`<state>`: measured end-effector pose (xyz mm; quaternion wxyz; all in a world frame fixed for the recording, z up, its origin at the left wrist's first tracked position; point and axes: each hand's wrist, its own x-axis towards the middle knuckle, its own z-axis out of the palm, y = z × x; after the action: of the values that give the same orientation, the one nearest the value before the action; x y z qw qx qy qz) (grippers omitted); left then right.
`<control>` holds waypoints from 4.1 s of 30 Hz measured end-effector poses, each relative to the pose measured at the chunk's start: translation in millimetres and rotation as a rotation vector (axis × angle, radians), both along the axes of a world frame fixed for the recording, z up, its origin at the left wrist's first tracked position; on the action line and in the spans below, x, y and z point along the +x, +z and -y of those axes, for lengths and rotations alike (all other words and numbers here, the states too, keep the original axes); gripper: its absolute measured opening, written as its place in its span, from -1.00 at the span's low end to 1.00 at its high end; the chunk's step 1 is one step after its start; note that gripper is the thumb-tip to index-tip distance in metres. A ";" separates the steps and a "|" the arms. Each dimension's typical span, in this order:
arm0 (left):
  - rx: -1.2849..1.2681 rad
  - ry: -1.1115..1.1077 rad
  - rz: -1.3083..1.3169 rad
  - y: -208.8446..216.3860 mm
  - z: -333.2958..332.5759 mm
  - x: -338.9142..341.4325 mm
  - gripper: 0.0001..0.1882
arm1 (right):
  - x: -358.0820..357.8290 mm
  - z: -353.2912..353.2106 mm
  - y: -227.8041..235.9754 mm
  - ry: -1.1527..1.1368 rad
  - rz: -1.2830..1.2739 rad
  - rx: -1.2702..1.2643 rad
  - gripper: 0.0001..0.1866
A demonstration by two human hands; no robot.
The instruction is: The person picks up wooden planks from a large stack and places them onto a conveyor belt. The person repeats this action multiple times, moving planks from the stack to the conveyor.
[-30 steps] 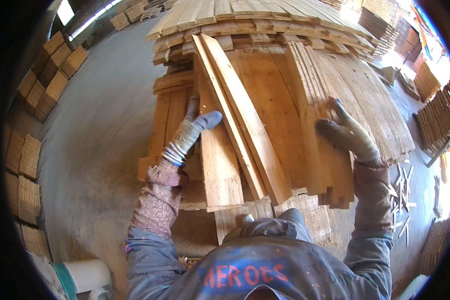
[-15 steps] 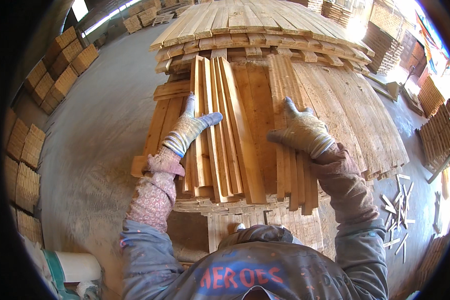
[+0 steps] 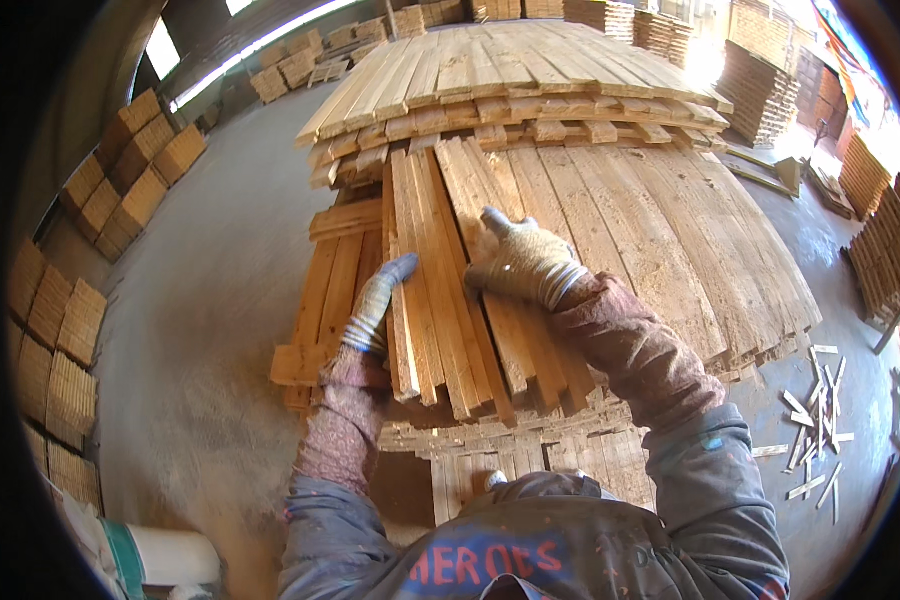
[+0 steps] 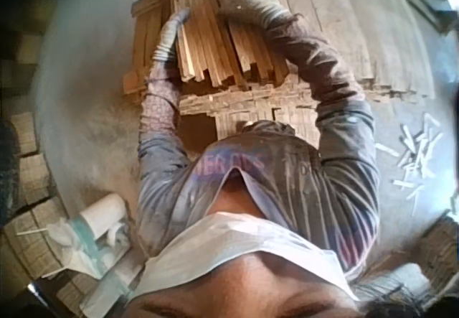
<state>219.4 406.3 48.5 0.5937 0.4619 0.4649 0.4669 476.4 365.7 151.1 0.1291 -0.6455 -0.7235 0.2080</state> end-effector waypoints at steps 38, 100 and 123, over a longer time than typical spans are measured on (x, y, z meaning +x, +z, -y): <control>0.013 0.099 -0.423 -4.4 7.4 -0.7 -0.56 | 615.2 4.7 -119.6 -0.652 -0.275 0.030 -0.43; 1.278 -1.499 -1.663 93.0 84.2 381.3 -0.12 | 357.4 154.4 -14.5 -0.701 -0.515 0.261 0.15; 1.182 -1.075 -1.278 72.7 38.4 410.2 -0.18 | 399.3 75.2 -68.6 -0.620 -0.450 0.271 -0.79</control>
<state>629.7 367.9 121.2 0.0431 0.9909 0.1212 -0.0401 875.7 290.5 82.5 0.4246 -0.7487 -0.4690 0.1980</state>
